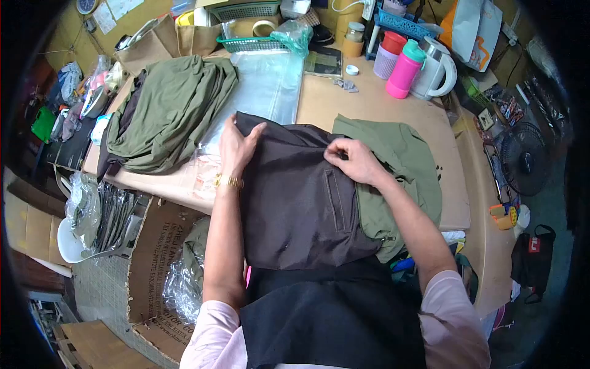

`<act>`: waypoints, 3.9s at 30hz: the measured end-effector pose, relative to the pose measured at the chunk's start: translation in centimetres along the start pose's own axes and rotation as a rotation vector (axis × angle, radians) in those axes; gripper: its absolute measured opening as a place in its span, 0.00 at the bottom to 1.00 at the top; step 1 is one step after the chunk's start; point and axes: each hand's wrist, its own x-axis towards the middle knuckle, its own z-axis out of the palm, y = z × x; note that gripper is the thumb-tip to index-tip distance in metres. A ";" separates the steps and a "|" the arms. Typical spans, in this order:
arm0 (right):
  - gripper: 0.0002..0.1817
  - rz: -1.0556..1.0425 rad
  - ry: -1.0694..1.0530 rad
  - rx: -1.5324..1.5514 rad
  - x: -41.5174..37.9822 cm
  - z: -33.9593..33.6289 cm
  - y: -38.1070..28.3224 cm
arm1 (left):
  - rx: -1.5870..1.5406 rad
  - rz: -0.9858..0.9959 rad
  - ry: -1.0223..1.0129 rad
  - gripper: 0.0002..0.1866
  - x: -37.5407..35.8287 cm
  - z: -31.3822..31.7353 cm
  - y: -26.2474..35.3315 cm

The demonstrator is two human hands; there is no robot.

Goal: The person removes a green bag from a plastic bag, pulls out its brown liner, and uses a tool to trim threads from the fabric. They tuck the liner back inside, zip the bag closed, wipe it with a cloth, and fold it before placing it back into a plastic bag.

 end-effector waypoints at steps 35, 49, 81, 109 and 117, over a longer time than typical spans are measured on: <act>0.26 -0.197 0.449 -0.248 1.0 8.4 -2.5 | 0.085 0.055 0.241 0.22 -15.4 -8.5 -0.7; 0.09 -0.218 0.174 -0.063 -0.5 7.1 -8.1 | -0.091 0.227 -0.176 0.24 -17.0 -5.6 -0.4; 0.16 0.071 -0.130 -0.172 1.6 11.0 -8.1 | -0.085 0.192 -0.153 0.37 -16.6 -4.9 -1.6; 0.13 0.066 -0.309 -0.081 3.9 10.0 -7.6 | -0.090 0.145 -0.042 0.34 -17.1 -3.5 -2.1; 0.16 0.108 -0.390 -0.005 4.2 9.7 -7.8 | -0.124 0.101 -0.057 0.35 -17.0 -3.6 -1.9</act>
